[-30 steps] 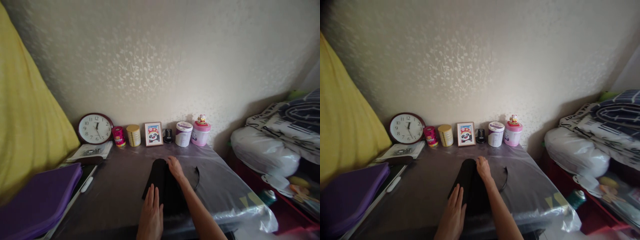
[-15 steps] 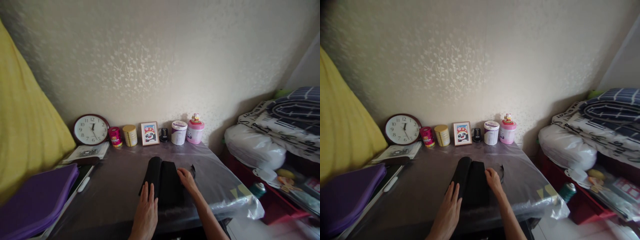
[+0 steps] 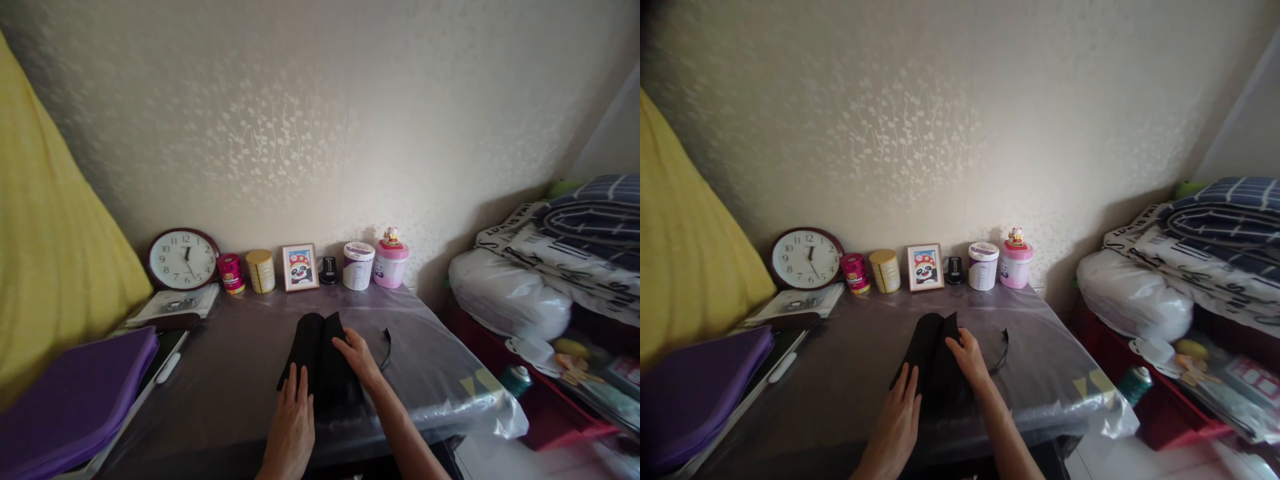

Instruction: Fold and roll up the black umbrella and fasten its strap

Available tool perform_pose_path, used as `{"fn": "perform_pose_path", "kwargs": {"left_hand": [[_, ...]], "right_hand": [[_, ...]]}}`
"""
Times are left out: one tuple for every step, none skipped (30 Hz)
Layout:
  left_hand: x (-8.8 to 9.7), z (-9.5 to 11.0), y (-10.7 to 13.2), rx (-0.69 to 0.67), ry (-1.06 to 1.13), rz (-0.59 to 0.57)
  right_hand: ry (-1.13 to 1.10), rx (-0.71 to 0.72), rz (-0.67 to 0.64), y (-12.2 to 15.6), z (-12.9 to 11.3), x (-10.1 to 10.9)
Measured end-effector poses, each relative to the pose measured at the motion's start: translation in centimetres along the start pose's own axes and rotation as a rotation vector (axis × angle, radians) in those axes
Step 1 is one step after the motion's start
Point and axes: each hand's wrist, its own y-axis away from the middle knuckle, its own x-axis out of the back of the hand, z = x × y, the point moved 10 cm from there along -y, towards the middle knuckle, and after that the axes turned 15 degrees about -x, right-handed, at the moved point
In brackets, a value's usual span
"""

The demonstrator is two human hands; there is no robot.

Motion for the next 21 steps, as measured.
{"fn": "perform_pose_path", "kwargs": {"left_hand": [[0.0, 0.0, 0.0, 0.004, 0.001, -0.002], [-0.1, -0.1, 0.0, 0.010, 0.003, -0.009], [-0.3, -0.1, 0.0, 0.011, 0.008, -0.020], [-0.5, -0.2, 0.0, 0.011, 0.017, -0.034], [-0.7, -0.2, 0.0, 0.009, 0.026, -0.047], [-0.8, -0.2, 0.0, 0.009, 0.034, -0.057], [-0.9, -0.2, 0.0, 0.011, 0.039, -0.062], [-0.9, -0.2, 0.0, 0.009, 0.043, -0.066], [-0.9, -0.2, 0.0, 0.007, 0.045, -0.068], [-0.8, -0.2, 0.0, 0.007, 0.046, -0.070], [-0.7, -0.2, 0.0, 0.006, 0.049, -0.073], [-0.6, -0.1, 0.0, 0.004, 0.054, -0.076], [-0.4, -0.1, -0.1, 0.003, 0.061, -0.079], [-0.2, -0.1, -0.1, 0.004, 0.066, -0.082], [-0.1, -0.1, -0.2, 0.006, 0.069, -0.082], [0.0, -0.1, -0.2, 0.005, 0.066, -0.079], [0.1, -0.1, -0.2, 0.005, 0.057, -0.071], [0.2, -0.1, -0.2, 0.008, 0.041, -0.056], [0.3, -0.2, -0.1, 0.009, 0.018, -0.031], [0.4, -0.2, 0.0, 0.011, -0.010, 0.002], [0.5, -0.3, 0.1, 0.014, -0.037, 0.040]], "right_hand": [[-0.019, -0.003, -0.023, -0.1, -0.5, -0.7], [-0.035, -0.004, -0.047, -0.1, -1.0, -1.4], [-0.046, -0.005, -0.065, -0.2, -1.4, -2.1], [-0.051, -0.005, -0.078, -0.2, -1.8, -2.8], [-0.051, -0.004, -0.085, -0.3, -2.1, -3.5], [-0.042, -0.004, -0.087, -0.3, -2.3, -4.1], [-0.027, -0.003, -0.084, -0.4, -2.5, -4.6], [-0.007, -0.005, -0.081, -0.4, -2.7, -5.1], [0.015, -0.009, -0.077, -0.5, -2.7, -5.6], [0.036, -0.015, -0.075, -0.6, -2.8, -6.1], [0.055, -0.025, -0.077, -0.7, -2.8, -6.6], [0.075, -0.040, -0.082, -0.8, -2.7, -7.1], [0.097, -0.060, -0.089, -1.0, -2.6, -7.5], [0.122, -0.084, -0.096, -1.1, -2.5, -8.0], [0.150, -0.106, -0.106, -1.2, -2.3, -8.4], [0.182, -0.123, -0.115, -1.3, -2.2, -8.8], [0.215, -0.131, -0.122, -1.3, -2.2, -9.1], [0.249, -0.128, -0.125, -1.4, -2.2, -9.4], [0.286, -0.114, -0.125, -1.4, -2.4, -9.5], [0.325, -0.093, -0.122, -1.3, -2.6, -9.7], [0.361, -0.066, -0.117, -1.3, -2.8, -9.8]]}}
